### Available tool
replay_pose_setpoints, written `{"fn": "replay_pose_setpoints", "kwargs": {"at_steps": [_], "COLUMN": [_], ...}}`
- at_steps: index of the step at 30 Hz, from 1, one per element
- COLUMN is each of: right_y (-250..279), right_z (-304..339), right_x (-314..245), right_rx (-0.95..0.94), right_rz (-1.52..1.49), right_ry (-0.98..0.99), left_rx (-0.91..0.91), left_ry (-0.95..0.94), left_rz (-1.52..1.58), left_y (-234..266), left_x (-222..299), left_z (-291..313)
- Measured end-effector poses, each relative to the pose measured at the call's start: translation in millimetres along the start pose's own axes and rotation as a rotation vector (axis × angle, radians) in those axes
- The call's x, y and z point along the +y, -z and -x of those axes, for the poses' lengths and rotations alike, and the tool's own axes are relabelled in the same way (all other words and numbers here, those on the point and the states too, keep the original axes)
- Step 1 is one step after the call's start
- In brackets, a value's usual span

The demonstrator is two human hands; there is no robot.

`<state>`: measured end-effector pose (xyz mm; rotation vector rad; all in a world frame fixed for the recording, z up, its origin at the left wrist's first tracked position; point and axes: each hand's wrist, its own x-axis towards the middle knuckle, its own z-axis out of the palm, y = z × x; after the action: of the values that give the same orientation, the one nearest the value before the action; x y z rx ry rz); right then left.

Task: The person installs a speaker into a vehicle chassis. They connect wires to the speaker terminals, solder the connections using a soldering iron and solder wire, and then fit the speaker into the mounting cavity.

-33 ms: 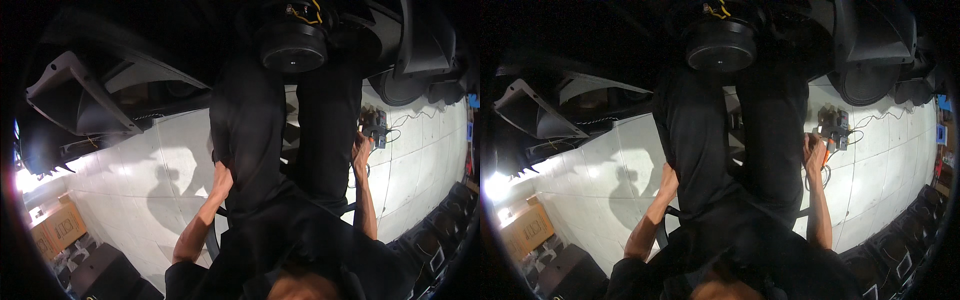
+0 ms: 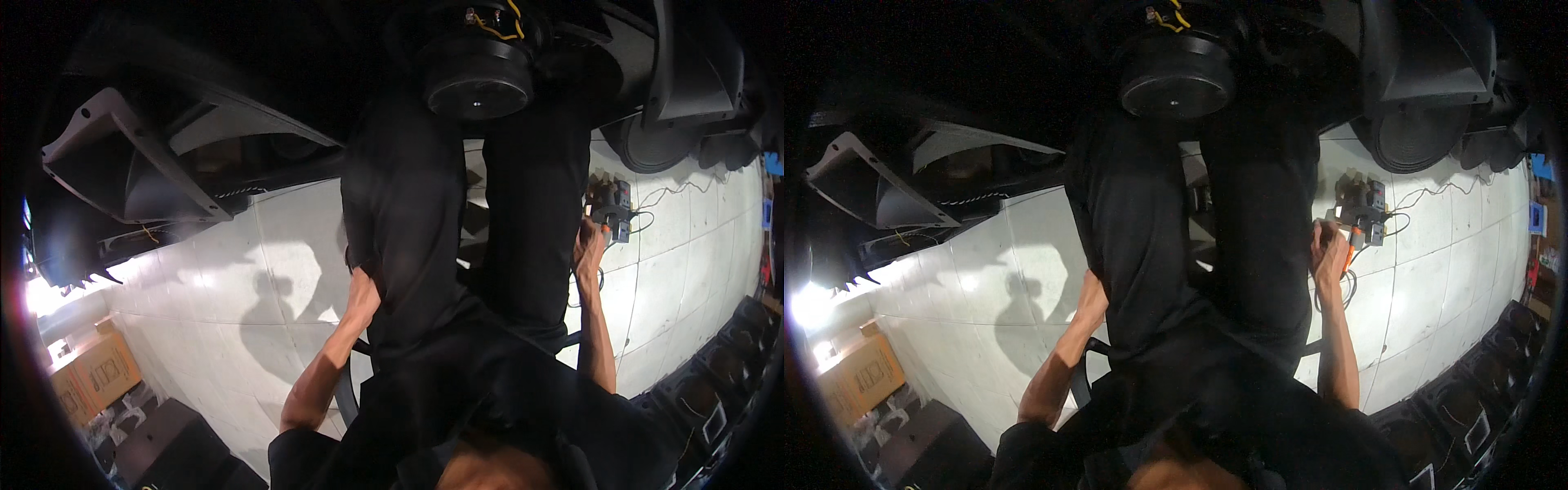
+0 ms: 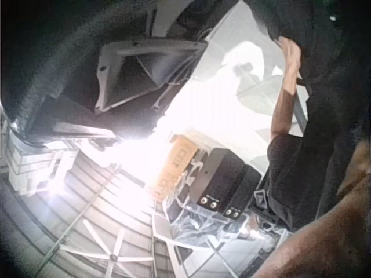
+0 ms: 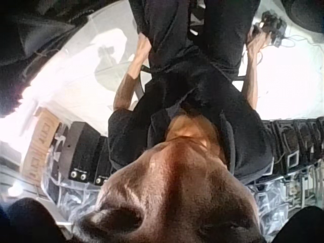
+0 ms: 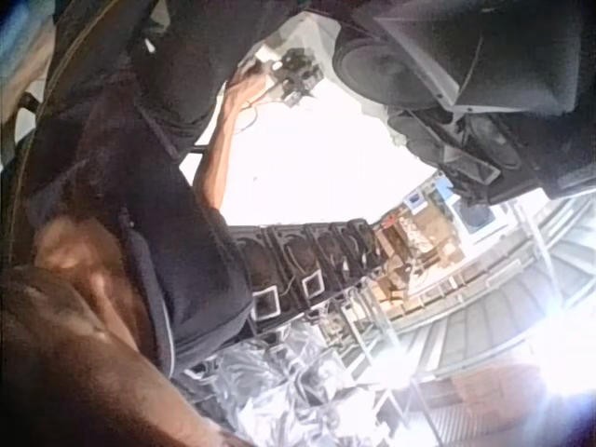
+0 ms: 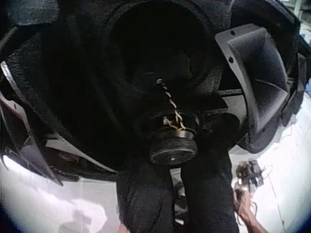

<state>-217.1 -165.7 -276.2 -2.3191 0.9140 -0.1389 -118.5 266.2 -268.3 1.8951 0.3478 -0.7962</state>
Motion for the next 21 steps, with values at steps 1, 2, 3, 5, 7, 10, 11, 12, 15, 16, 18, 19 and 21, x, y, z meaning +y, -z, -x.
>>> {"fn": "replay_pose_setpoints", "kwargs": {"at_steps": [1,2,3,5,7,10,11,12,15,16,18,19,21], "right_y": [-3.3,-4.4,-5.9,-0.7,1.2,8.1,13.3,15.9,8.3,-3.7,1.3,4.8,-4.2], "right_z": [6.4,19.1,28.4,42.4,43.7,24.8,22.1,19.9,14.4,15.1,7.1,3.7,2.4], "right_x": [8.4,24.8,37.6,55.4,66.5,47.2,34.5,27.0,50.4,82.9,56.6,46.2,84.6], "right_rx": [-0.029,-0.049,-0.072,-0.206,-0.358,-0.528,-0.541,-0.554,-0.370,-0.271,-0.349,-0.385,-0.319], "right_rz": [-0.008,-0.011,-0.018,0.046,0.097,0.147,0.166,0.184,0.177,-0.013,0.113,0.180,0.223], "right_ry": [-0.076,-0.161,-0.242,0.080,0.228,0.170,0.144,0.116,0.313,0.203,0.236,0.250,0.346], "left_rx": [0.023,0.033,0.020,0.002,0.106,0.250,0.294,0.396,0.461,0.371,0.071,-0.066,-0.312], "left_ry": [0.014,0.026,-0.019,-0.104,-0.208,-0.226,-0.202,-0.393,-0.829,-1.088,-1.004,-0.796,-0.576], "left_rz": [-0.054,-0.109,-0.208,-0.409,-0.496,-0.452,-0.407,-0.411,-0.373,-0.373,-0.263,-0.331,-0.591], "left_y": [0.3,-1.5,0.8,11.3,13.1,11.5,9.9,8.8,-8.8,-21.7,-64.0,-85.2,-123.3], "left_x": [1.6,3.4,4.8,5.3,-9.8,50.3,83.4,100.6,143.1,153.3,157.3,159.2,137.3], "left_z": [5.5,8.3,6.3,2.6,-3.7,4.7,19.7,32.1,68.2,71.8,75.1,72.7,48.7]}}
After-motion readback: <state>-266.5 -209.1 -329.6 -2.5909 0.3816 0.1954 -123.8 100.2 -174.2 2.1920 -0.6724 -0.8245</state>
